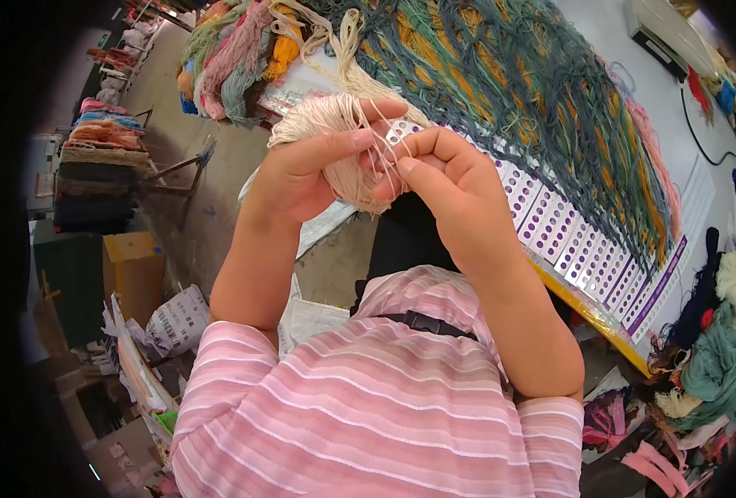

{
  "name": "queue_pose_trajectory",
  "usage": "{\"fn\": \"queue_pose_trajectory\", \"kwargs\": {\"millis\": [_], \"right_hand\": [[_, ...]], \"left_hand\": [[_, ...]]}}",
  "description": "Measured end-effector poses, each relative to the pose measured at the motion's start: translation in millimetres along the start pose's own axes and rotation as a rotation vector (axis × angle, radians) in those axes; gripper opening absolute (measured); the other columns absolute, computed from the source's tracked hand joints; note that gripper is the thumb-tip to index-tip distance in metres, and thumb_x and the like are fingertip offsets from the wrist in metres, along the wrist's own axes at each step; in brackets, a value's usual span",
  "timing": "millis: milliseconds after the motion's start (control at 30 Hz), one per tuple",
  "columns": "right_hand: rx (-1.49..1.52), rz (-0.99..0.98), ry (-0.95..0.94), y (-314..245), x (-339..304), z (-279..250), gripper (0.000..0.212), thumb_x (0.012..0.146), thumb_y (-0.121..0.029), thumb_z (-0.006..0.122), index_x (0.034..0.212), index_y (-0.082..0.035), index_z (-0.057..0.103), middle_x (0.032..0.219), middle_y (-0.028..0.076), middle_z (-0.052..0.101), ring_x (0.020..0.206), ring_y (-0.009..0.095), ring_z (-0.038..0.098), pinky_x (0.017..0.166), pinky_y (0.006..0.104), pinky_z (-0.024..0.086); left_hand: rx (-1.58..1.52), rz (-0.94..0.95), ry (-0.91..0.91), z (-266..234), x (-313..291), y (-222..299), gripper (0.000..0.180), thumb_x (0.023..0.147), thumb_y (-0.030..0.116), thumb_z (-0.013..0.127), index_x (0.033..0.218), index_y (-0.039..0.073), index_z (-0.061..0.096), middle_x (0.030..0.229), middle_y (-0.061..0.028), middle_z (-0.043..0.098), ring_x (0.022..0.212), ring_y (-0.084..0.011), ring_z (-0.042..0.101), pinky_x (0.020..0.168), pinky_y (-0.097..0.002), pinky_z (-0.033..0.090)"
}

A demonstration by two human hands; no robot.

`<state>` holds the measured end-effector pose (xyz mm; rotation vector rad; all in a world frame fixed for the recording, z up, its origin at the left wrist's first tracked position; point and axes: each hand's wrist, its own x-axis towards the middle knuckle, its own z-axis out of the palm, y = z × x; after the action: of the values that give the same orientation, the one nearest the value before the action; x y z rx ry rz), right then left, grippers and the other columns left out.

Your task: Sorting and threading individual embroidery yarn strands into a numbered organizer card.

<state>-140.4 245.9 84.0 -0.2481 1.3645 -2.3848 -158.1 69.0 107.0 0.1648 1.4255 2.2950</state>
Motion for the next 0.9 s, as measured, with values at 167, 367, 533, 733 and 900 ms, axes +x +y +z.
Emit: {"fn": "queue_pose_trajectory", "kwargs": {"millis": [167,367,533,733,900], "right_hand": [[0.050,0.028,0.011,-2,-1,-5,0.016,0.088,-0.004,0.044,0.097,0.003,0.055,0.085,0.008,0.061,0.076,0.012,0.060,0.073,0.0234,0.048],[0.001,0.019,0.014,-7,0,-3,0.017,0.088,-0.007,0.049,0.100,0.003,0.055,0.084,0.007,0.061,0.076,0.012,0.059,0.073,0.0230,0.047],[-0.052,0.095,0.044,-6,-6,3,0.018,0.081,-0.005,0.062,0.097,0.001,0.057,0.082,0.002,0.059,0.074,0.007,0.056,0.070,0.0208,0.045],[-0.534,-0.074,0.100,-4,3,-6,0.013,0.079,-0.006,0.065,0.089,-0.001,0.058,0.073,-0.001,0.055,0.066,0.005,0.051,0.061,0.0201,0.042],[-0.186,-0.025,0.148,-21,4,-7,0.009,0.082,-0.003,0.060,0.090,0.001,0.057,0.082,0.002,0.059,0.074,0.005,0.053,0.071,0.0189,0.042]], "left_hand": [[0.058,0.001,0.033,3,2,-1,0.041,0.082,0.014,0.060,0.117,-0.005,0.053,0.082,-0.0007,0.058,0.075,-0.0060,0.053,0.066,-0.0203,0.043],[0.046,-0.009,-0.002,6,4,3,0.040,0.082,0.012,0.060,0.118,-0.003,0.053,0.084,-0.0021,0.059,0.076,-0.0069,0.054,0.067,-0.0210,0.044],[0.068,-0.034,0.032,9,-3,-3,0.041,0.082,0.014,0.062,0.118,-0.003,0.052,0.094,-0.0068,0.061,0.087,-0.0113,0.057,0.072,-0.0237,0.046],[0.056,-0.028,-0.022,10,-1,-3,0.042,0.085,0.018,0.057,0.122,-0.002,0.050,0.106,-0.0083,0.059,0.096,-0.0137,0.057,0.081,-0.0282,0.045],[-0.210,-0.054,-0.050,11,3,-2,0.052,0.092,0.034,0.039,0.130,-0.002,0.041,0.128,-0.0084,0.048,0.117,-0.0169,0.046,0.090,-0.0342,0.044]]}}
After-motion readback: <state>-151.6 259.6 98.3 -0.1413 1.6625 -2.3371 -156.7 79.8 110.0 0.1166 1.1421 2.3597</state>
